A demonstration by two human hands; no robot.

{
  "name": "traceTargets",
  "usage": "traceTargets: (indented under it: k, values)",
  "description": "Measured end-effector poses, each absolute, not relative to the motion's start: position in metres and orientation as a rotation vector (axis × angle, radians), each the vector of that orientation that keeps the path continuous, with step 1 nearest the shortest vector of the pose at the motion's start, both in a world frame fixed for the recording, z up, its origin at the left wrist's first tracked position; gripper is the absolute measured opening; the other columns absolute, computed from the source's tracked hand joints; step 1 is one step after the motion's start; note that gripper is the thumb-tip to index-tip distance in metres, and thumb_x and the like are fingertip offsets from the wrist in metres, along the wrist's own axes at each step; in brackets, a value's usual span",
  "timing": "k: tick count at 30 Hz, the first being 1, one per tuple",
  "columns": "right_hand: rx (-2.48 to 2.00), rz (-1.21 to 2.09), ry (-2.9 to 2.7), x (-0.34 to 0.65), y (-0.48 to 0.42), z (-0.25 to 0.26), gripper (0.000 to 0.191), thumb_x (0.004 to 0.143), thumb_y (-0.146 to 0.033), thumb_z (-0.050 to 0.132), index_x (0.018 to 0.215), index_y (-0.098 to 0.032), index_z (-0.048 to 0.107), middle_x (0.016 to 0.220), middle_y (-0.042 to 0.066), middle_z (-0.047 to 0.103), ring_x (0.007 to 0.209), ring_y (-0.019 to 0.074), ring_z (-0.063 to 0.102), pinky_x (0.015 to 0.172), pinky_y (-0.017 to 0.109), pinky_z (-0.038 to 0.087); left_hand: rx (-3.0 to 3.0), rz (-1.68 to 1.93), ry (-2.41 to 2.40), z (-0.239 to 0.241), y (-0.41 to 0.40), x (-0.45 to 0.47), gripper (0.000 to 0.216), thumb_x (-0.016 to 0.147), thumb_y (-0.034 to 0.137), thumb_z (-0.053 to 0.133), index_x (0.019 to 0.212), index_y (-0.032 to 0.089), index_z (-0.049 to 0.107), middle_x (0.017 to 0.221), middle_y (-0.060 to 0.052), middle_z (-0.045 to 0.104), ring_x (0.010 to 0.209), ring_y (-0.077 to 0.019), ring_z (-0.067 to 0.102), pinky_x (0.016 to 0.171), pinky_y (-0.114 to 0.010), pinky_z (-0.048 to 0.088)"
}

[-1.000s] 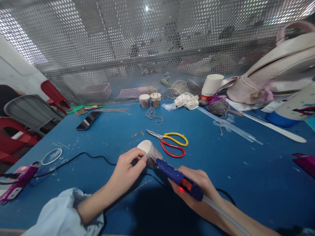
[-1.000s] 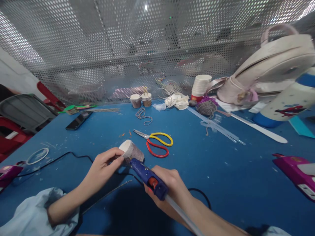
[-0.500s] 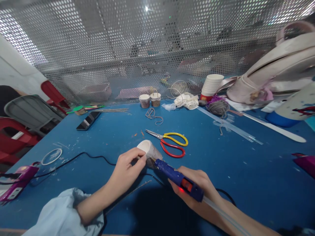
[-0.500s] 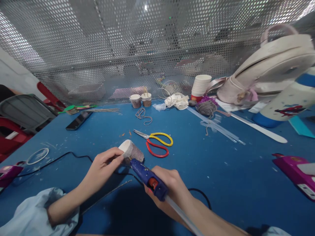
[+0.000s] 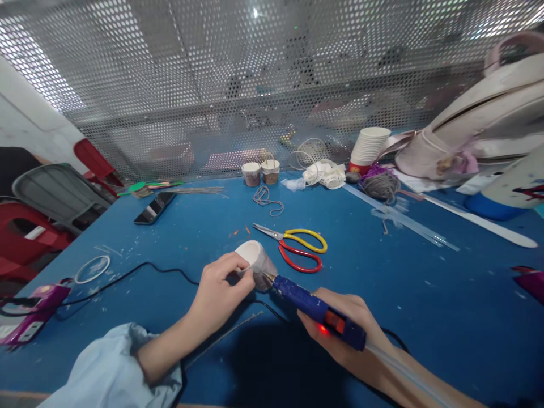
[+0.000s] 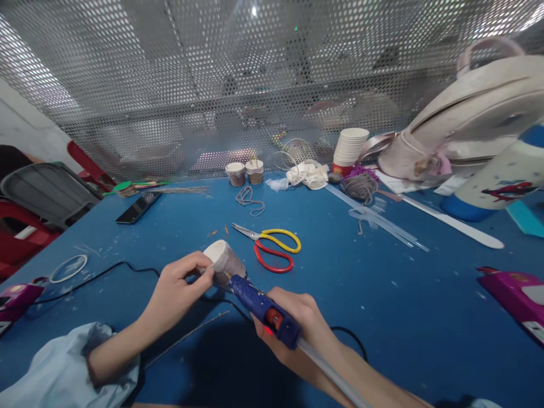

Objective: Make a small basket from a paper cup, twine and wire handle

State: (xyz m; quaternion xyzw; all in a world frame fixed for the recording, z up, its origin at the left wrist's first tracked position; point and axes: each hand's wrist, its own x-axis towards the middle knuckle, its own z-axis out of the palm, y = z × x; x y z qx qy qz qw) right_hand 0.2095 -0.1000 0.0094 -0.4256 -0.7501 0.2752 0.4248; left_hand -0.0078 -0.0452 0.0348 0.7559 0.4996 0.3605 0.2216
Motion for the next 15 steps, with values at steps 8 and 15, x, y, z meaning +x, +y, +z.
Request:
traceTargets:
  k: [8, 15]
  values:
    - [-1.078, 0.643, -1.905, 0.212, -0.097, 0.014, 0.018, 0.085, -0.017, 0.054, 0.068, -0.020, 0.050, 0.057, -0.005, 0.050, 0.047, 0.0077, 0.046, 0.049, 0.020, 0.036, 2.666, 1.114, 1.425, 0.011, -0.044, -0.009, 0.014, 0.075, 0.009, 0.048, 0.066, 0.020, 0.048, 0.066, -0.003, 0.059, 0.071, -0.0169, 0.055, 0.065, -0.026, 0.043]
    - [-1.129, 0.582, -1.913, 0.212, -0.096, 0.018, 0.025, 0.087, -0.019, 0.053, 0.063, -0.021, 0.044, 0.053, -0.005, 0.047, 0.044, 0.0074, 0.042, 0.044, 0.020, 0.034, 3.010, 0.871, 1.511, 0.007, -0.046, -0.003, 0.010, 0.072, 0.013, 0.051, 0.065, 0.019, 0.051, 0.063, -0.004, 0.056, 0.068, -0.0203, 0.052, 0.056, -0.029, 0.040]
